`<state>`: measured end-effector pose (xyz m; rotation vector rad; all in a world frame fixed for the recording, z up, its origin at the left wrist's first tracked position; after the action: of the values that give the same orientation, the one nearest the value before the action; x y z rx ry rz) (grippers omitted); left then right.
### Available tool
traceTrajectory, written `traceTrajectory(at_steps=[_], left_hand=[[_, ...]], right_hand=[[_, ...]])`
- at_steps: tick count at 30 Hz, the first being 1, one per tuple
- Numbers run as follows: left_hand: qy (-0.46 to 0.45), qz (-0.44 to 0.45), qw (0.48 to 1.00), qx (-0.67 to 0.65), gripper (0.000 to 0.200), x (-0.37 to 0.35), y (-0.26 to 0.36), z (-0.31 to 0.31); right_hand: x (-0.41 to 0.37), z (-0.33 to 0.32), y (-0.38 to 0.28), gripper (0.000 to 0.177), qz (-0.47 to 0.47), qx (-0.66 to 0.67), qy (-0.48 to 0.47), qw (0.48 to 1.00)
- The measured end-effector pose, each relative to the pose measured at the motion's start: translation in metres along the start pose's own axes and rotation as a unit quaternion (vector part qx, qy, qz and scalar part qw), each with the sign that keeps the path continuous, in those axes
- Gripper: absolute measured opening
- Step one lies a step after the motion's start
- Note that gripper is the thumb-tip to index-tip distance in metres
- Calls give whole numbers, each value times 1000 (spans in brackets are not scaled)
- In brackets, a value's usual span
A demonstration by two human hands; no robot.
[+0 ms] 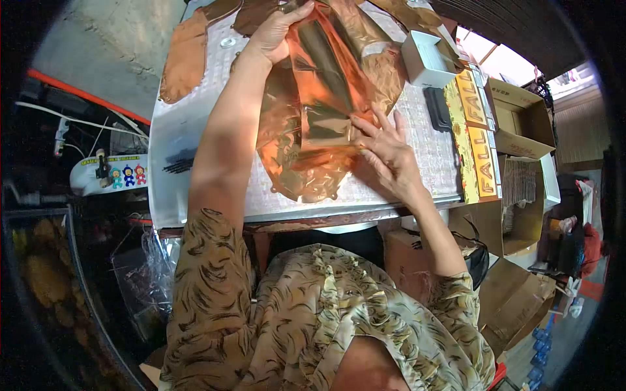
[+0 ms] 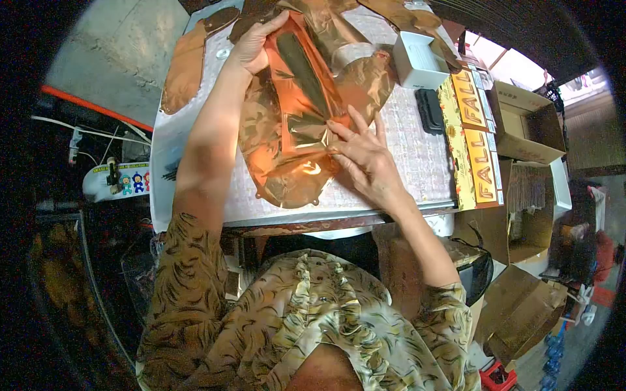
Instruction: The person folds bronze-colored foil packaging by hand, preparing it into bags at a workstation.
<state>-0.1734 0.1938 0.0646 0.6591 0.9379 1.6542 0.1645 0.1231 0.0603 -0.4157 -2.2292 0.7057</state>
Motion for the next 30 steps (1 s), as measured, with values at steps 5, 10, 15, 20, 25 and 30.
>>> traceTrajectory(at_steps=[5,10,15,20,25,30], left_hand=[[218,129,861,442,43,-22,-8,-47],[157,283,555,766,62,-96,-48,-87],[246,189,508,804,63,-147,-62,-69],[286,203,473,808,67,-153,-67,-67],[299,183,494,796,68,-150,-69,-71],[304,151,487,805,69,-150,-67,-66]], right_hand=[[-1,34,19,20,96,55,-37,993],[-6,44,36,20,142,69,-65,985],[-6,44,34,22,150,62,-50,985],[-14,28,31,25,91,32,-82,992],[2,-1,-10,65,136,137,-242,951],[41,51,29,57,46,57,-89,993]])
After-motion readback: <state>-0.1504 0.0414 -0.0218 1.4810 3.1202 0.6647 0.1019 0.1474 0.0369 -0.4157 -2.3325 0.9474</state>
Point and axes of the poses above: each hand's wrist, its own x-axis towards the middle knuckle, its own z-axis out of the palm, y = z × x, the point moved 4 cm from there along x, towards the middle knuckle, and after that the axes turned 12 degrees about y, right-handed, at the moved point
